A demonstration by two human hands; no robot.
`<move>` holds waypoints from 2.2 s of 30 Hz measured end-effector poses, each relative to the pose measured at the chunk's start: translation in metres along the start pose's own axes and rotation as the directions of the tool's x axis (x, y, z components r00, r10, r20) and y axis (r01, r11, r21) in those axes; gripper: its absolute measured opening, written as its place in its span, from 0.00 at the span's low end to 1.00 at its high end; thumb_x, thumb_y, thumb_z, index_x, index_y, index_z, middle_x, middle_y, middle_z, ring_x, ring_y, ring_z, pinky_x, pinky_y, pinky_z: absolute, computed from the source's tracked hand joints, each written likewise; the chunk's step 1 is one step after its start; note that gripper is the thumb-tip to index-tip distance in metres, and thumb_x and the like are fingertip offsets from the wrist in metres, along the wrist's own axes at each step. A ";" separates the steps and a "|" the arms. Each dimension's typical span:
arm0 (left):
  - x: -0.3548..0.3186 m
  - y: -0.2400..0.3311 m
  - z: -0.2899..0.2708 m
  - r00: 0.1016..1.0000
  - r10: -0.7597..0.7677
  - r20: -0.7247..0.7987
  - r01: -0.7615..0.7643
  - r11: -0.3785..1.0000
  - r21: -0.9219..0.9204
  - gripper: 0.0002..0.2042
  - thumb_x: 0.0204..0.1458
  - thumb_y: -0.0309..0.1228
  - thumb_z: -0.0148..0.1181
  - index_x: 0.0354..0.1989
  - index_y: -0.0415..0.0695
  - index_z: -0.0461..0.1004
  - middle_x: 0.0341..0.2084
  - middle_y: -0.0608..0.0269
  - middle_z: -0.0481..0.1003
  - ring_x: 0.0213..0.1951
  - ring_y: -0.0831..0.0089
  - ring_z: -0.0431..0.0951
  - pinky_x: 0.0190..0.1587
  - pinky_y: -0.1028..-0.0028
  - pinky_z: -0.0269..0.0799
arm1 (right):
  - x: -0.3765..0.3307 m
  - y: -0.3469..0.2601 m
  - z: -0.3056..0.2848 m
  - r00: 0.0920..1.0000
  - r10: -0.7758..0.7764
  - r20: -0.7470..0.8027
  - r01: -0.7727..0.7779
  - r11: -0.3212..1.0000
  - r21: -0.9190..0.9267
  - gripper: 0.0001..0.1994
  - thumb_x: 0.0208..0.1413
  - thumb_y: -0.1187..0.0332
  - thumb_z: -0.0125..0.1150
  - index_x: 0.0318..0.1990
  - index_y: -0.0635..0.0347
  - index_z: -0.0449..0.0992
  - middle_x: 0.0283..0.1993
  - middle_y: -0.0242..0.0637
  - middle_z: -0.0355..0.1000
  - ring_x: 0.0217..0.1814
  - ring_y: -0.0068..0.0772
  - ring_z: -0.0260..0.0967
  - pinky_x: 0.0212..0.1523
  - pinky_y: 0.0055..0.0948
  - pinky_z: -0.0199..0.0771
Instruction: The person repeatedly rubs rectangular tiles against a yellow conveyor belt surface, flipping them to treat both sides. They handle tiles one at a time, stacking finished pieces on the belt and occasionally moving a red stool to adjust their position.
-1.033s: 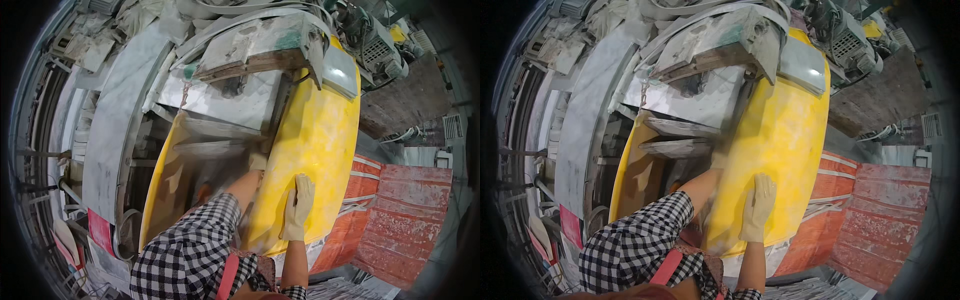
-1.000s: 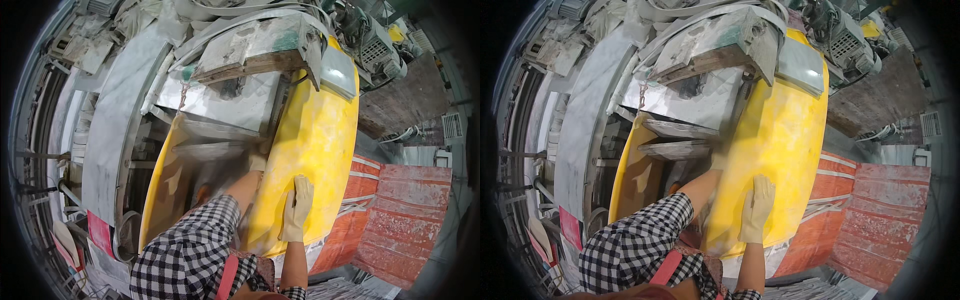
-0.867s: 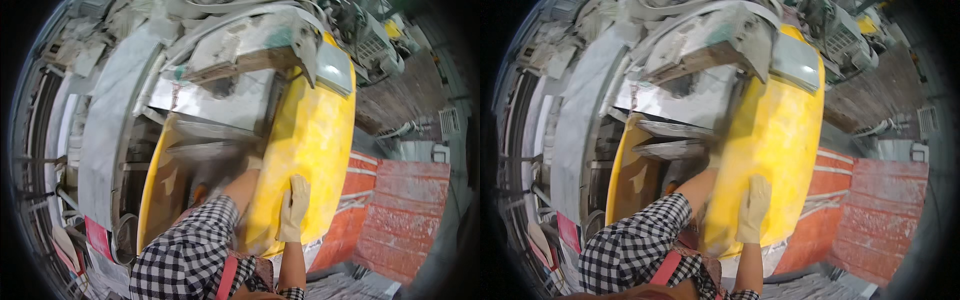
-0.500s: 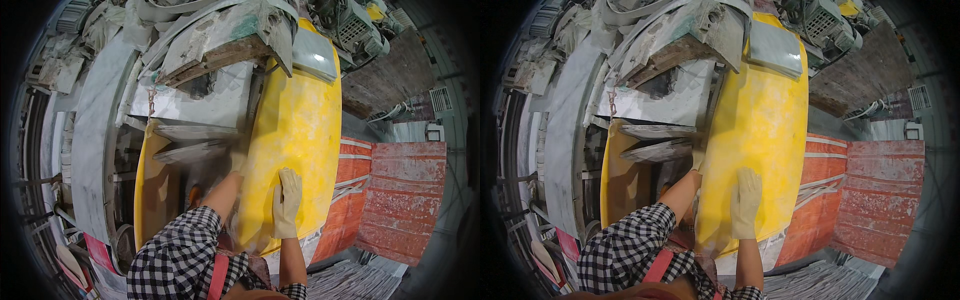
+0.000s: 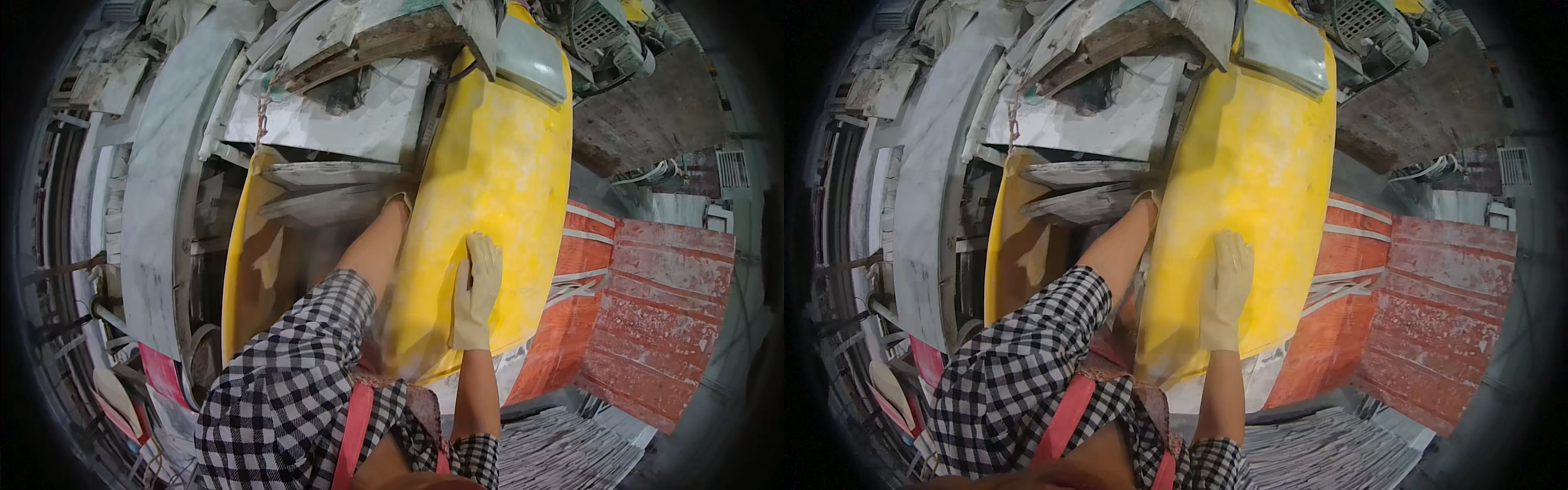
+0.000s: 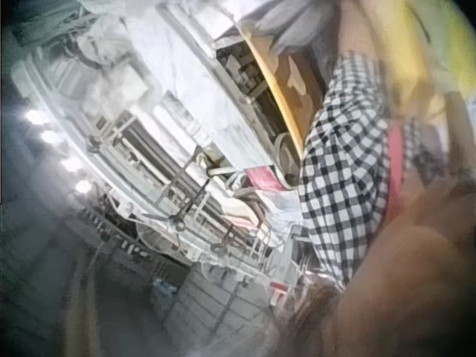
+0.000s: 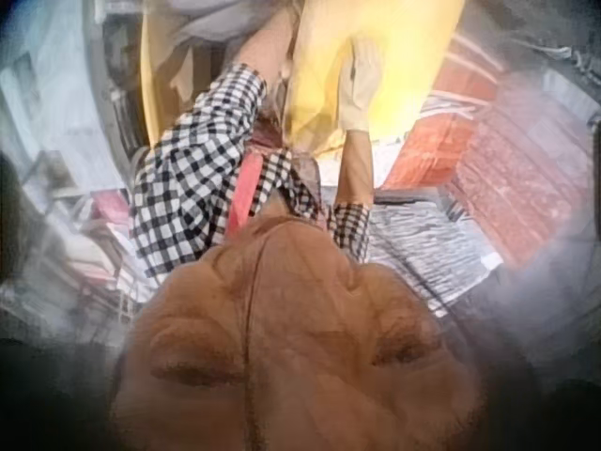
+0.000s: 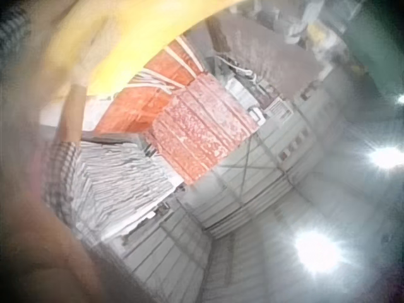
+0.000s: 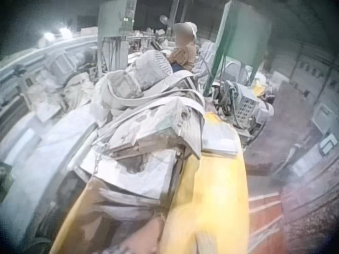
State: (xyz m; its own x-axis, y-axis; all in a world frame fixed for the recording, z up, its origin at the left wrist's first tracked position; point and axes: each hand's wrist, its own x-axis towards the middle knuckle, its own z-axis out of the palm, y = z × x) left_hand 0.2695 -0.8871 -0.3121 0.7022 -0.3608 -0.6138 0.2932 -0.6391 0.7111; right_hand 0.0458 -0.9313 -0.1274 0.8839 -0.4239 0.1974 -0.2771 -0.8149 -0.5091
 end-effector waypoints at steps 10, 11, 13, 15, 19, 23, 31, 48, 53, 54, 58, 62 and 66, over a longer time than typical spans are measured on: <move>-0.103 -0.105 -0.092 0.990 0.061 -0.123 -0.105 0.915 -0.389 0.27 0.57 0.42 0.59 0.59 0.33 0.71 0.52 0.48 0.76 0.55 0.58 0.75 0.57 0.64 0.68 | 0.002 -0.011 0.006 0.994 -0.054 -0.091 0.053 0.999 -0.010 0.18 0.63 0.74 0.50 0.59 0.64 0.73 0.62 0.51 0.71 0.67 0.53 0.65 0.74 0.50 0.54; -0.114 -0.115 -0.104 0.998 0.012 -0.054 -0.038 0.867 -0.496 0.26 0.57 0.40 0.60 0.58 0.33 0.71 0.53 0.49 0.76 0.57 0.58 0.74 0.59 0.64 0.68 | 0.003 -0.012 0.006 0.993 -0.065 -0.096 0.063 0.998 -0.019 0.18 0.62 0.74 0.50 0.58 0.65 0.73 0.61 0.52 0.71 0.66 0.53 0.65 0.73 0.50 0.56; -0.129 -0.139 -0.130 0.993 -0.088 0.076 0.115 0.841 -0.529 0.20 0.59 0.39 0.59 0.54 0.37 0.74 0.51 0.55 0.77 0.55 0.64 0.74 0.58 0.66 0.68 | 0.004 -0.012 0.006 0.991 -0.092 -0.093 0.090 0.996 -0.026 0.17 0.61 0.76 0.51 0.58 0.65 0.73 0.60 0.52 0.71 0.65 0.53 0.66 0.70 0.49 0.59; -0.139 -0.162 -0.143 0.964 -0.232 0.127 0.256 0.697 -0.670 0.26 0.65 0.43 0.55 0.66 0.40 0.62 0.67 0.46 0.65 0.69 0.53 0.63 0.73 0.59 0.54 | 0.005 -0.010 0.006 0.991 -0.100 -0.093 0.096 0.994 -0.048 0.18 0.62 0.76 0.51 0.58 0.65 0.73 0.61 0.52 0.71 0.65 0.53 0.66 0.69 0.46 0.60; -0.144 -0.202 -0.160 0.956 -0.275 0.103 0.263 0.641 -0.721 0.33 0.64 0.45 0.54 0.72 0.40 0.55 0.70 0.42 0.60 0.70 0.49 0.62 0.72 0.57 0.54 | 0.006 -0.006 0.009 0.979 -0.146 -0.140 0.138 0.988 -0.067 0.17 0.61 0.77 0.51 0.57 0.65 0.73 0.59 0.52 0.72 0.63 0.53 0.68 0.67 0.47 0.63; -0.136 -0.217 -0.171 0.940 -0.336 0.060 0.217 0.454 -0.864 0.35 0.63 0.44 0.56 0.74 0.43 0.53 0.73 0.42 0.52 0.73 0.45 0.53 0.72 0.51 0.53 | 0.005 -0.002 0.012 0.984 -0.121 -0.129 0.114 0.992 -0.055 0.18 0.62 0.77 0.51 0.58 0.64 0.74 0.61 0.52 0.72 0.65 0.52 0.67 0.69 0.45 0.62; -0.062 -0.194 -0.190 0.963 -0.242 -0.117 -0.041 0.297 -0.954 0.32 0.65 0.42 0.55 0.76 0.58 0.53 0.74 0.55 0.49 0.71 0.53 0.55 0.68 0.47 0.58 | 0.009 0.000 0.009 0.991 -0.058 -0.119 0.060 0.998 0.009 0.17 0.61 0.77 0.51 0.56 0.65 0.75 0.60 0.51 0.73 0.64 0.52 0.67 0.69 0.45 0.62; -0.109 -0.181 -0.209 0.971 -0.225 -0.085 0.106 0.719 -0.687 0.38 0.64 0.57 0.49 0.77 0.51 0.50 0.74 0.52 0.53 0.75 0.56 0.52 0.74 0.49 0.44 | 0.015 -0.004 0.004 0.991 -0.093 -0.097 0.090 0.995 -0.036 0.18 0.61 0.77 0.51 0.59 0.65 0.74 0.62 0.52 0.71 0.66 0.53 0.66 0.69 0.45 0.63; -0.099 -0.210 -0.213 0.964 -0.240 -0.116 0.109 0.752 -0.651 0.38 0.63 0.56 0.50 0.75 0.45 0.54 0.73 0.52 0.58 0.74 0.57 0.55 0.73 0.56 0.49 | 0.015 0.008 0.010 0.981 -0.142 -0.132 0.139 0.990 -0.032 0.17 0.62 0.75 0.51 0.58 0.67 0.74 0.60 0.53 0.72 0.64 0.56 0.67 0.67 0.45 0.64; -0.103 -0.207 -0.209 0.955 -0.280 -0.099 0.184 0.819 -0.543 0.35 0.64 0.54 0.50 0.72 0.41 0.59 0.69 0.52 0.63 0.71 0.57 0.61 0.71 0.60 0.53 | 0.016 0.011 0.012 0.982 -0.132 -0.133 0.128 0.991 -0.038 0.17 0.62 0.75 0.51 0.58 0.67 0.74 0.60 0.53 0.72 0.64 0.55 0.67 0.67 0.45 0.63; -0.163 -0.179 -0.175 0.987 -0.015 -0.158 -0.076 0.830 -0.552 0.20 0.66 0.36 0.47 0.57 0.33 0.73 0.54 0.53 0.77 0.59 0.65 0.74 0.64 0.69 0.65 | 0.024 0.028 0.030 0.978 -0.133 -0.158 0.134 0.991 -0.002 0.18 0.66 0.70 0.49 0.59 0.67 0.73 0.62 0.52 0.71 0.66 0.53 0.66 0.70 0.45 0.60; -0.246 -0.163 -0.152 0.986 0.081 -0.144 -0.144 0.850 -0.506 0.19 0.65 0.36 0.50 0.55 0.35 0.75 0.51 0.55 0.78 0.57 0.68 0.75 0.63 0.69 0.66 | 0.041 0.050 0.055 0.972 -0.161 -0.169 0.170 0.984 0.043 0.18 0.68 0.66 0.47 0.59 0.66 0.74 0.62 0.51 0.71 0.67 0.53 0.65 0.71 0.44 0.59; -0.326 -0.190 -0.158 0.947 0.216 -0.236 -0.291 0.889 -0.353 0.15 0.58 0.37 0.58 0.43 0.37 0.80 0.42 0.58 0.81 0.48 0.71 0.79 0.54 0.70 0.72 | 0.063 0.053 0.071 0.979 -0.142 -0.144 0.153 0.986 0.071 0.21 0.67 0.62 0.49 0.62 0.63 0.72 0.63 0.51 0.71 0.68 0.52 0.64 0.70 0.43 0.59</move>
State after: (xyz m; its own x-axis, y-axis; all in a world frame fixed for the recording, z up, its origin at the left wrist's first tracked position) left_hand 0.0875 -0.5408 -0.1932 0.8819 -0.3194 -0.3469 0.2855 -0.2239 0.9319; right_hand 0.1133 -0.9730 -0.2013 0.8508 -0.3565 0.3861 -0.1108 -0.8399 -0.5314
